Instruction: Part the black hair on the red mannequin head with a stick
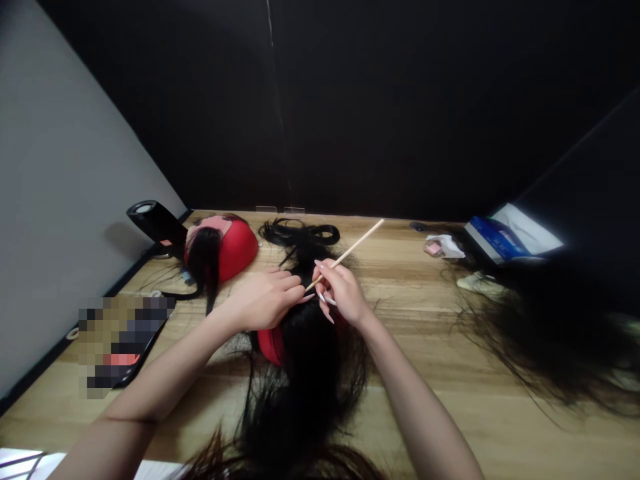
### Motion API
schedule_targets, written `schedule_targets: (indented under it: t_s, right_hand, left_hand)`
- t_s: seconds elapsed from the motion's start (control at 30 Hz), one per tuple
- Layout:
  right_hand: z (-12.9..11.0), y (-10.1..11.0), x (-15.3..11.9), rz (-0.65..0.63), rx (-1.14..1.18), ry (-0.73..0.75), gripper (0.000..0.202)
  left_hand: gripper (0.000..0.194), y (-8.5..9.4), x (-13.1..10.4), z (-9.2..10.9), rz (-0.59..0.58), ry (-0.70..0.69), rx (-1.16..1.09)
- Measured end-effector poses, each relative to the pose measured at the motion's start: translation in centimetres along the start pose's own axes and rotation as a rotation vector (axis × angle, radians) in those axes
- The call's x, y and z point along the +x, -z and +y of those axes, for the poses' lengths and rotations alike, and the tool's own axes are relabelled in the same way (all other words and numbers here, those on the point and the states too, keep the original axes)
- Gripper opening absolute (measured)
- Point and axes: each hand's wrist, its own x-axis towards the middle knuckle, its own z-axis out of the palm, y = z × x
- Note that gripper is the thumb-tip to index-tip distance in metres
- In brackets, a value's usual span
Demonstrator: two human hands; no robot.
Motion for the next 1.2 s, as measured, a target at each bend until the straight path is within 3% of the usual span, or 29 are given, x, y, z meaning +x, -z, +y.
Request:
schedule_targets:
  t_s: [0.2, 0.43, 0.8, 0.93, 1.03, 1.2]
  right_hand:
    - [0.2, -0.1, 0.3, 0.048, 0.050, -0.001, 0.037]
    - [0.3, 0.0, 0.3, 0.078, 0.028, 0.008, 0.038]
    - [0.2, 0.1, 0.5, 0.072, 0.051, -0.011, 0.039]
    - [0.2, 0.1, 0.5, 0.079, 0.039, -0.015, 0.038]
    - [0.2, 0.1, 0.4, 0.083, 0.034, -0.015, 0.038]
    - [0.3, 0.2, 0.5, 0.080, 0.026, -0.020, 0.039]
  left_hand:
    - [0.017, 0.2, 0.2, 0.3, -0.035, -0.013, 0.016]
    - [0.016, 0.4, 0.0, 0.4, -0.026, -0.011, 0.002]
    - [0.031, 1.5, -1.5, -0.3, 0.108, -0.131, -0.233]
    - [0.027, 1.3, -1.7, -0.3, 0.181, -0.199, -0.453]
    - [0.029, 0.8, -1.5, -0.2, 0.219, -0.220, -0.744]
    - [0.039, -0.3, -1.5, -0.5, 0.215, -0.098, -1.207]
